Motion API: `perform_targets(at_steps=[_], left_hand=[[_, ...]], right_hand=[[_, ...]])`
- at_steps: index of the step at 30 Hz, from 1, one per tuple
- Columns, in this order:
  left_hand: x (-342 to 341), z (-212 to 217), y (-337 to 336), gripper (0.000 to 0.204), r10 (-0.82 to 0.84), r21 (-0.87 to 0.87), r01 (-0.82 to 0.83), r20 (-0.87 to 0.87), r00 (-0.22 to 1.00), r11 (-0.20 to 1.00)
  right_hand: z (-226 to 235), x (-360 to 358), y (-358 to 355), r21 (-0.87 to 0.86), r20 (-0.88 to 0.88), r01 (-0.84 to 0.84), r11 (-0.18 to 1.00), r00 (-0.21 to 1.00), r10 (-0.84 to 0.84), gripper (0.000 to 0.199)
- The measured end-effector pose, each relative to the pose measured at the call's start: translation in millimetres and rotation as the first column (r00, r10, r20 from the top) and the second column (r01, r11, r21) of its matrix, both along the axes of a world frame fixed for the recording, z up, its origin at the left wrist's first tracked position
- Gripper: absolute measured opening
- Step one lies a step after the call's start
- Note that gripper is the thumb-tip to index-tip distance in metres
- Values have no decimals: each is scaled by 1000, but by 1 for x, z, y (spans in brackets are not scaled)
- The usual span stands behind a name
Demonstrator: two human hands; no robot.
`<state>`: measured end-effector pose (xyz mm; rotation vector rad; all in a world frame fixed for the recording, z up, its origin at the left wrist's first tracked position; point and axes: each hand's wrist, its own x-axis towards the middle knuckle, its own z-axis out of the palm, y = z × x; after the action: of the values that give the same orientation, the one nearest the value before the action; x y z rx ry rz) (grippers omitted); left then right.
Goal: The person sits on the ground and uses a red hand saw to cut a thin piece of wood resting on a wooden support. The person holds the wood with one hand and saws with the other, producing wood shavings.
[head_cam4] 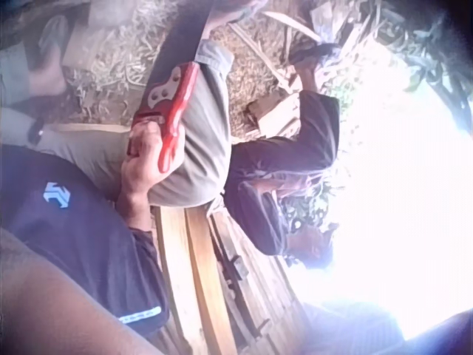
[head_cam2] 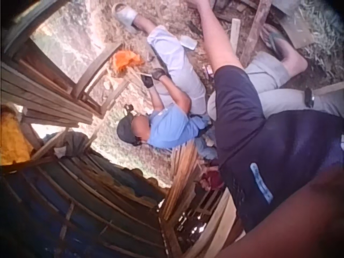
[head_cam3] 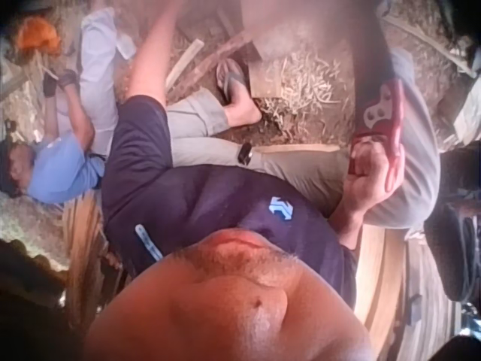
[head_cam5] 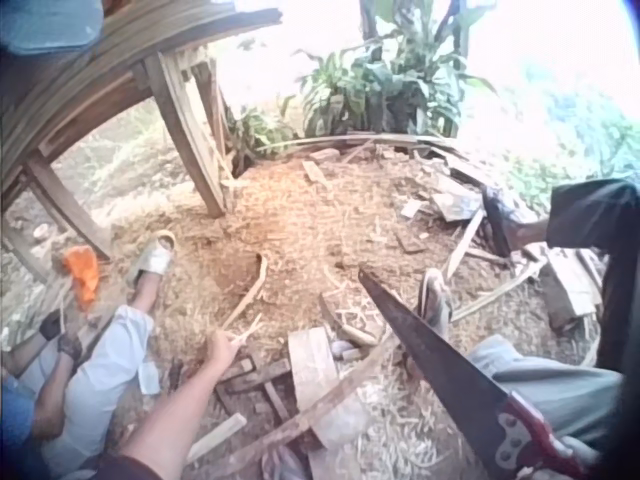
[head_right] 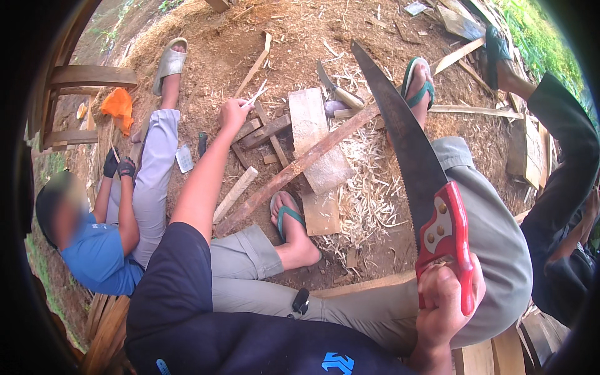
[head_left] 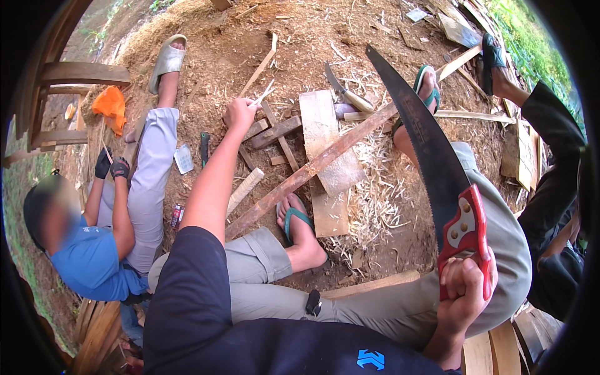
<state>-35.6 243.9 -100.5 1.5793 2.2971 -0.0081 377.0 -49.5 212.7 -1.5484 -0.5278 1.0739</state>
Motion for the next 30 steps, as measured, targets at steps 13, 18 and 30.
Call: perform_targets(at_steps=[13,18,30], left_hand=[[-45,36,20,25,-98,508,-21,207,973,861],[-23,73,-3,24,-15,29,9,223,975,1000],[0,56,-94,57,-491,17,492,88,867,871]], right_hand=[[2,0,-5,32,-12,-44,999,999,44,24],[6,0,-7,10,-10,-58,998,998,58,23],[11,-1,-10,17,14,-55,998,998,55,27]])
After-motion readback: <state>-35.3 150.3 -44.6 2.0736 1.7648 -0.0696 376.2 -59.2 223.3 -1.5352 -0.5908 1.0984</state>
